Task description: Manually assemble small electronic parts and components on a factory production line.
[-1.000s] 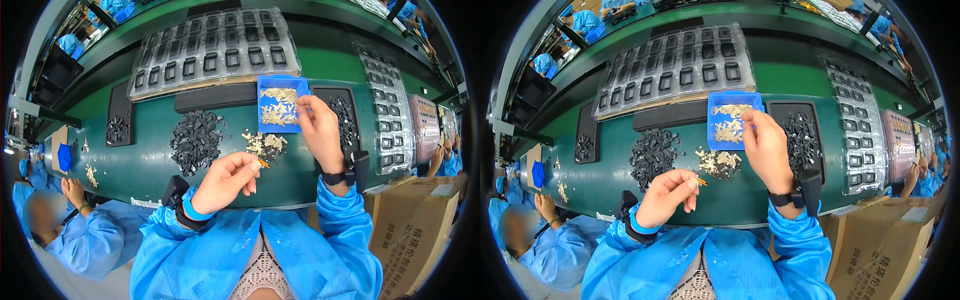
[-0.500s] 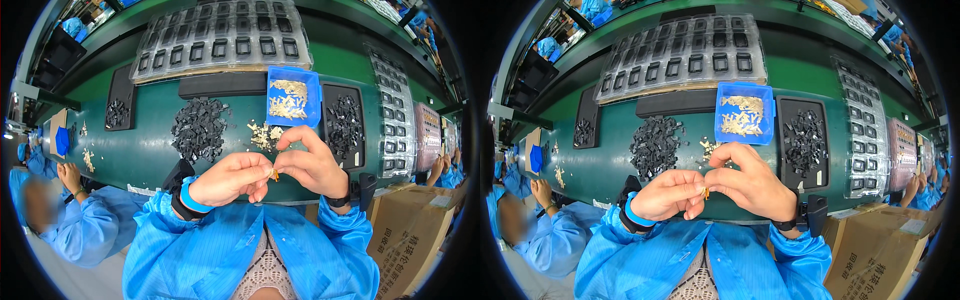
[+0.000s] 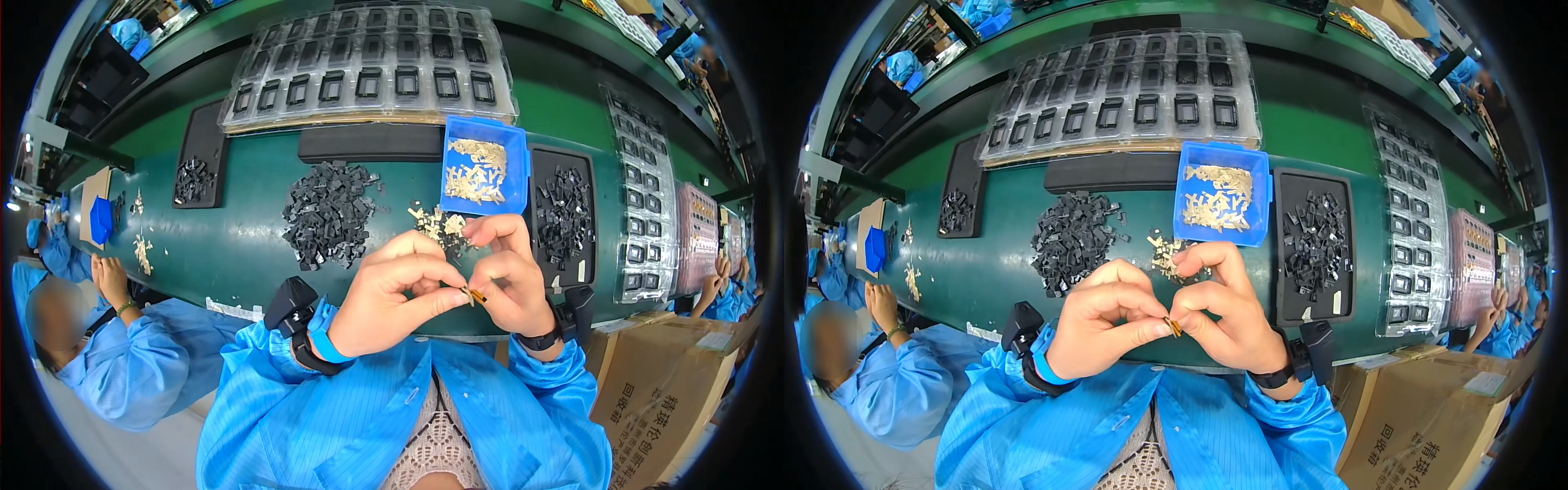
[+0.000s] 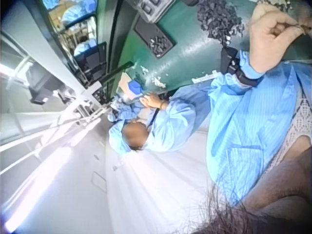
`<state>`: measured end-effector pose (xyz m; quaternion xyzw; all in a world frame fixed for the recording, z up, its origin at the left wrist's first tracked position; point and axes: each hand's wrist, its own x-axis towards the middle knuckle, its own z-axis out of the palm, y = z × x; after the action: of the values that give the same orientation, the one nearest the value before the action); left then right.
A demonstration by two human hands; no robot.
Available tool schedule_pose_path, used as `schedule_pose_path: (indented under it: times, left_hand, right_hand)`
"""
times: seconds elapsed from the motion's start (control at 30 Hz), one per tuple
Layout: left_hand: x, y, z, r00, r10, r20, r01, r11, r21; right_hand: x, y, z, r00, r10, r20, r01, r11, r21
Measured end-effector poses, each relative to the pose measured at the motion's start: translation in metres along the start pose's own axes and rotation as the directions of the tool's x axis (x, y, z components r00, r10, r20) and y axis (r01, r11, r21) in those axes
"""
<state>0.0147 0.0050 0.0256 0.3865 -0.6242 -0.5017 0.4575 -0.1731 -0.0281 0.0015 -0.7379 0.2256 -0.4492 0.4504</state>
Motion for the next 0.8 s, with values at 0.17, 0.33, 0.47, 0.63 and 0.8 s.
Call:
schedule_pose_path:
  times: [0.17,0.33,0.47,0.63,0.8]
  left_hand:
    - [0.0005,0.0023,0.0033,0.997,0.049,-0.063,-0.046,0.998,0.047]
    - [0.0004,0.0018,0.0019,0.996,0.061,-0.062,-0.055,0.993,0.106]
    - [0.0017,0.0012,0.0018,0.998,0.048,-0.05,-0.042,0.992,0.117]
    - [0.0041,0.0022,0.0027,0.998,0.018,-0.053,-0.011,0.991,0.13]
    - [0.0053,0.0007,0.0037,0.998,0.03,-0.055,-0.022,0.99,0.14]
  right_hand:
    - [-0.0054,0.0044,0.0084,0.992,0.009,-0.129,0.004,0.995,0.096]
    - [-0.0068,0.0062,0.009,0.988,0.009,-0.156,0.002,0.997,0.073]
    - [-0.0073,0.0071,0.009,0.987,0.01,-0.162,0.003,0.997,0.078]
    - [-0.0092,0.0082,0.0103,0.984,0.019,-0.176,-0.007,0.997,0.072]
    - [-0.0087,0.0067,0.01,0.982,0.018,-0.188,-0.007,0.998,0.06]
